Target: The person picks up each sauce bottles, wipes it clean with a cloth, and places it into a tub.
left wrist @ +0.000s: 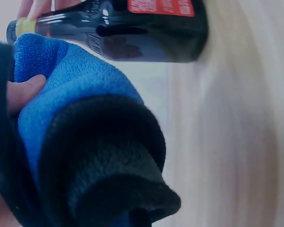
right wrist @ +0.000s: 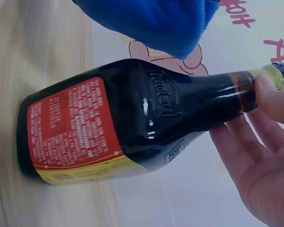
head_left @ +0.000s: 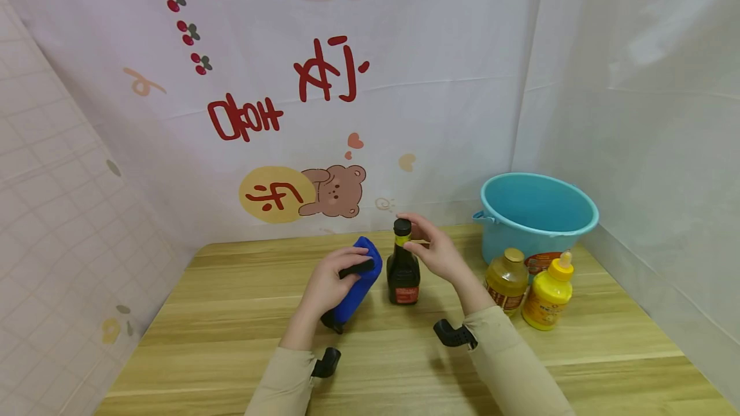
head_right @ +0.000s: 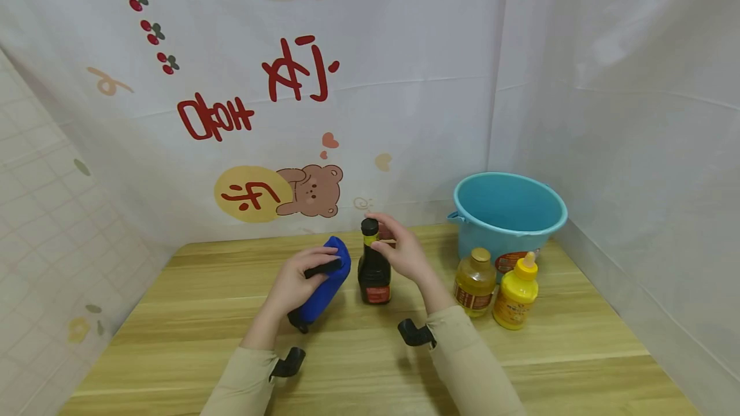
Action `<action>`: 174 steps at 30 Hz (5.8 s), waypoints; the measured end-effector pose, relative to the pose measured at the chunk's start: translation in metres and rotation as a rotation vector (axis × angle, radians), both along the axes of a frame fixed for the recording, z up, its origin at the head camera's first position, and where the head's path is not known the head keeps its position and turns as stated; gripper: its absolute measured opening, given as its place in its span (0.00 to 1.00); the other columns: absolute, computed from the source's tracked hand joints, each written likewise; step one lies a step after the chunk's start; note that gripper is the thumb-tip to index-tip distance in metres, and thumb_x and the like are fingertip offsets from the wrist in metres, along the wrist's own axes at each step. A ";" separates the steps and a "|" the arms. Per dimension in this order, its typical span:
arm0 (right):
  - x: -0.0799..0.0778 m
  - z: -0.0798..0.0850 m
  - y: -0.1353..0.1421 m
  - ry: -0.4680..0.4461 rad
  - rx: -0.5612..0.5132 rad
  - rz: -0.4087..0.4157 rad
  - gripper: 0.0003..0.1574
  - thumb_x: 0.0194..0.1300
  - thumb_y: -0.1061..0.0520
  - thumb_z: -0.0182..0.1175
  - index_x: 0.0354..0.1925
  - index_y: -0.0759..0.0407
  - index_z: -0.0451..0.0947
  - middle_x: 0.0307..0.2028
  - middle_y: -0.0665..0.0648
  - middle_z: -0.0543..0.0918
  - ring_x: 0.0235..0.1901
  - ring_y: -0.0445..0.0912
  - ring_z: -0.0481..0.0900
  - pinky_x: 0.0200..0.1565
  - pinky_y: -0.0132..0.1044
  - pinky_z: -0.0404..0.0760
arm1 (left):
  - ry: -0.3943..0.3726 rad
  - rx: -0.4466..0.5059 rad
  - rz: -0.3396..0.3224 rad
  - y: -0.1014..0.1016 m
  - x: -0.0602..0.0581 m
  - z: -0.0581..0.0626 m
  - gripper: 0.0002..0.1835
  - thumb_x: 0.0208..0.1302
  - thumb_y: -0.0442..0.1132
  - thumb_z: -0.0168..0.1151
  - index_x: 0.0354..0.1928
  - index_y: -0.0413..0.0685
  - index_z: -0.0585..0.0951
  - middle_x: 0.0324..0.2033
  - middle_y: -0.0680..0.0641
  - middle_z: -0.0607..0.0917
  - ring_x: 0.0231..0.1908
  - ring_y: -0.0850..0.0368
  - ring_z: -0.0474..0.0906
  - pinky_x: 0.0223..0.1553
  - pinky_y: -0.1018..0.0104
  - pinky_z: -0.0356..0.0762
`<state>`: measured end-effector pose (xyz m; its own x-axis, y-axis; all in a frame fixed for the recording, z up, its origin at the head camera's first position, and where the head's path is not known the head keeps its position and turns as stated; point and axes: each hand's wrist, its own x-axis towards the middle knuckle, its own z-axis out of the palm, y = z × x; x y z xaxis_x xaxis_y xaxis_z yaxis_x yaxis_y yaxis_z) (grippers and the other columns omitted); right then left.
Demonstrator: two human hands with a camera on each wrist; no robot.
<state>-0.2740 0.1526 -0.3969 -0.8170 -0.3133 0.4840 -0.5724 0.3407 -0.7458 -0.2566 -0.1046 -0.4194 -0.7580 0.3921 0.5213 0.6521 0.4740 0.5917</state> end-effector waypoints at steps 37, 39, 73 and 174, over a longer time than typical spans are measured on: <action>-0.002 -0.004 0.002 -0.031 0.000 0.012 0.33 0.69 0.69 0.58 0.70 0.58 0.67 0.55 0.63 0.78 0.51 0.59 0.80 0.48 0.54 0.79 | 0.110 -0.066 -0.157 0.025 -0.015 -0.007 0.18 0.54 0.22 0.69 0.46 0.45 0.89 0.53 0.47 0.84 0.57 0.46 0.77 0.58 0.49 0.75; -0.002 -0.004 0.002 -0.031 -0.001 0.014 0.33 0.68 0.69 0.58 0.69 0.58 0.67 0.55 0.63 0.78 0.51 0.59 0.80 0.49 0.55 0.80 | 0.094 -0.078 -0.171 0.023 -0.015 -0.008 0.18 0.53 0.22 0.69 0.46 0.44 0.89 0.52 0.47 0.85 0.57 0.47 0.77 0.58 0.49 0.75; 0.000 -0.007 0.002 -0.054 -0.025 0.001 0.33 0.70 0.67 0.58 0.70 0.53 0.67 0.54 0.64 0.80 0.50 0.58 0.80 0.50 0.57 0.80 | -0.059 -0.238 -0.233 0.011 -0.015 -0.040 0.19 0.51 0.17 0.66 0.43 0.41 0.89 0.50 0.44 0.85 0.54 0.44 0.79 0.57 0.48 0.76; -0.001 -0.007 0.001 -0.068 -0.009 -0.020 0.34 0.70 0.65 0.58 0.71 0.51 0.67 0.51 0.62 0.81 0.50 0.57 0.80 0.51 0.57 0.80 | -0.005 -0.099 -0.205 0.012 -0.016 -0.023 0.17 0.55 0.20 0.67 0.44 0.45 0.89 0.50 0.49 0.85 0.55 0.50 0.79 0.58 0.53 0.76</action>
